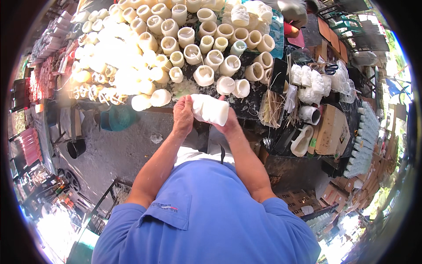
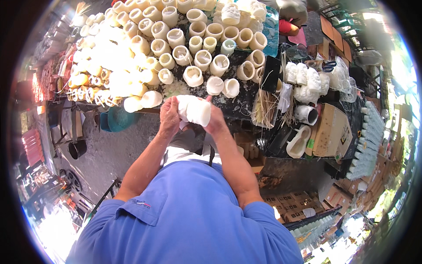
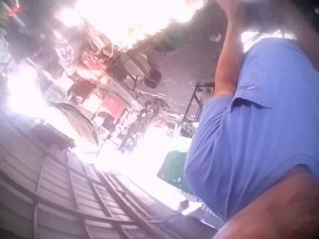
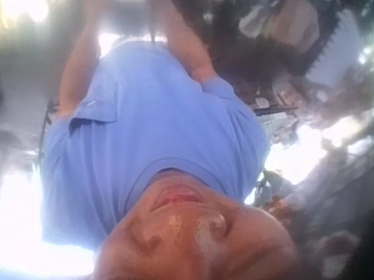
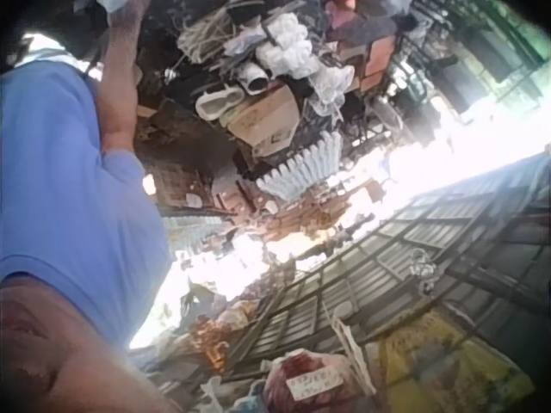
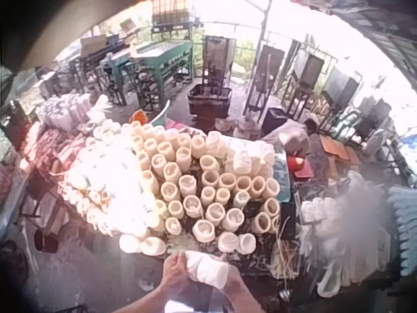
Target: The person repeatedly picks up white cylindrical candle bodies and white wick bundles, inserts the wicks into the candle bodies, and places the assembled candles on a table. The person occasionally retrieves more wicks from a green container on the floor.
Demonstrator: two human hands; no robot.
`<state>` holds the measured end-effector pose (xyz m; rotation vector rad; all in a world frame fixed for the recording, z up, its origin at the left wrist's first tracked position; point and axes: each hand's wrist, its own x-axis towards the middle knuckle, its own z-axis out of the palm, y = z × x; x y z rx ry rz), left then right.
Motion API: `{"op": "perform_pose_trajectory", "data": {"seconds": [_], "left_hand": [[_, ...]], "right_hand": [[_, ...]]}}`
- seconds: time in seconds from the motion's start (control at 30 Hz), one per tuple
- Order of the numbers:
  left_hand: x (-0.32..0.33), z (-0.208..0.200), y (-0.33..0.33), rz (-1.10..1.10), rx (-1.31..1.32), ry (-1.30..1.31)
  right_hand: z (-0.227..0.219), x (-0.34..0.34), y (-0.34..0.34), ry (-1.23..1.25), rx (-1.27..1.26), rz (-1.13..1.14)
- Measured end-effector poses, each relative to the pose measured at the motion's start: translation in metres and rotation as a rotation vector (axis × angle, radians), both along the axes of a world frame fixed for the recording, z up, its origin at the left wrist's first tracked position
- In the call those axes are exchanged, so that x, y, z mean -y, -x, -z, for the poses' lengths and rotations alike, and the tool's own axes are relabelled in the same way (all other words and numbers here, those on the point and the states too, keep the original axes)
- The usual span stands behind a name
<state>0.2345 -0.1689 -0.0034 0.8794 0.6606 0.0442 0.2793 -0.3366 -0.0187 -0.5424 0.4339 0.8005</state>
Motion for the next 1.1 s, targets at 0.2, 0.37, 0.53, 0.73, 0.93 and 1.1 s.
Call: {"op": "perform_pose_trajectory", "data": {"seconds": [0.2, 0.37, 0.53, 0.73, 0.93, 1.1], "left_hand": [[-0.027, -0.025, 0.009, 0.256, -0.056, -0.868], [-0.031, -0.035, 0.012, 0.313, -0.083, -0.914], [-0.042, -0.032, 0.015, 0.258, -0.133, -1.104], [-0.093, -0.014, 0.02, -0.1, -0.255, -0.748], [-0.099, 0.002, 0.033, -0.024, -0.181, -0.506], [-0.066, 0.008, 0.03, 0.066, -0.173, -0.52]], "right_hand": [[-0.098, 0.028, -0.023, 0.807, 0.821, -0.584], [-0.096, -0.004, -0.003, 1.595, 1.964, -0.711], [-0.09, 0.005, 0.004, 1.331, 1.861, -0.655], [-0.119, 0.072, -0.002, 1.1, 1.113, -0.673], [-0.121, 0.187, -0.037, 1.155, 0.475, -0.092], [-0.112, 0.232, -0.04, 1.509, 0.511, 0.067]]}}
